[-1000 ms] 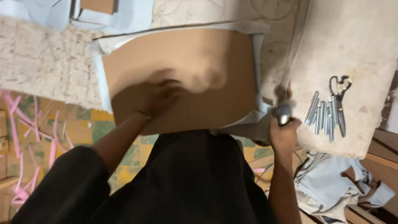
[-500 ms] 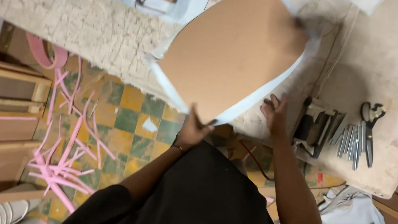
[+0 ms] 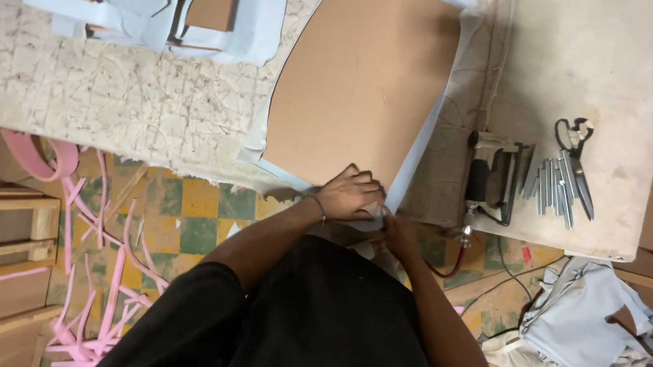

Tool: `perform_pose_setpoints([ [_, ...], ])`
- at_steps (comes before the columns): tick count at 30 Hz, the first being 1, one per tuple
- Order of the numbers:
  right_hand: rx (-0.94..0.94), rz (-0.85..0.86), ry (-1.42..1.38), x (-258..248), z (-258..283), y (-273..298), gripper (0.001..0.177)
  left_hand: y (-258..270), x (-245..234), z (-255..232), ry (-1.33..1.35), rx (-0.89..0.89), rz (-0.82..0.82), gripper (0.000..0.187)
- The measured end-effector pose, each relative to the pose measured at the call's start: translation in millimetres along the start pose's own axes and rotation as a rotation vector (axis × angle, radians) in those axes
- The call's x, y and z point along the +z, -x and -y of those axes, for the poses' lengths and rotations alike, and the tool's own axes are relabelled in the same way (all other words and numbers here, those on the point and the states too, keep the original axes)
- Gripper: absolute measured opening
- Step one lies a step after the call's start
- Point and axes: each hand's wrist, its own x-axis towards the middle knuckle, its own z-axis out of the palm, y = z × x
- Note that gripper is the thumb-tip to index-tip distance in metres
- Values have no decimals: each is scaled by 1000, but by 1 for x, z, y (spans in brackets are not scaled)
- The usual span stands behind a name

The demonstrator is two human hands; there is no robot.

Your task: Wrapping fabric around cardboard panels and securing it with a pneumatic stapler

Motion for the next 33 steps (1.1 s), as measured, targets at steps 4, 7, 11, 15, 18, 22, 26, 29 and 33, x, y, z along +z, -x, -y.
perform_pose_setpoints([
  [4,-881,-331,886,17,-77,-5,48,-1,-27,5,-69,112,-179,34],
  [7,-764,-363,703,-9,-31,56,30,-7,-21,5,90,93,-16,51],
  [11,-954,-294,1163,-14,-32,47,27,-22,-25,15,193,273,-27,17],
  [15,-824,-241,1266,-53,77,56,21,2,67,31,476,23,-1,27],
  [18,-128,156,652,-87,102,38,40,7,77,37,519,-95,218,12],
  [22,-155,-654,697,-132,76,-5,84,15,94,61,551,-27,416,15],
  [26,87,-678,315,-166,30,-13,82,8,78,69,598,64,438,19],
  [29,15,-563,206,-176,51,14,95,0,61,72,638,56,535,16],
  [33,236,-301,100,-197,106,56,65,4,78,76,628,66,488,17],
])
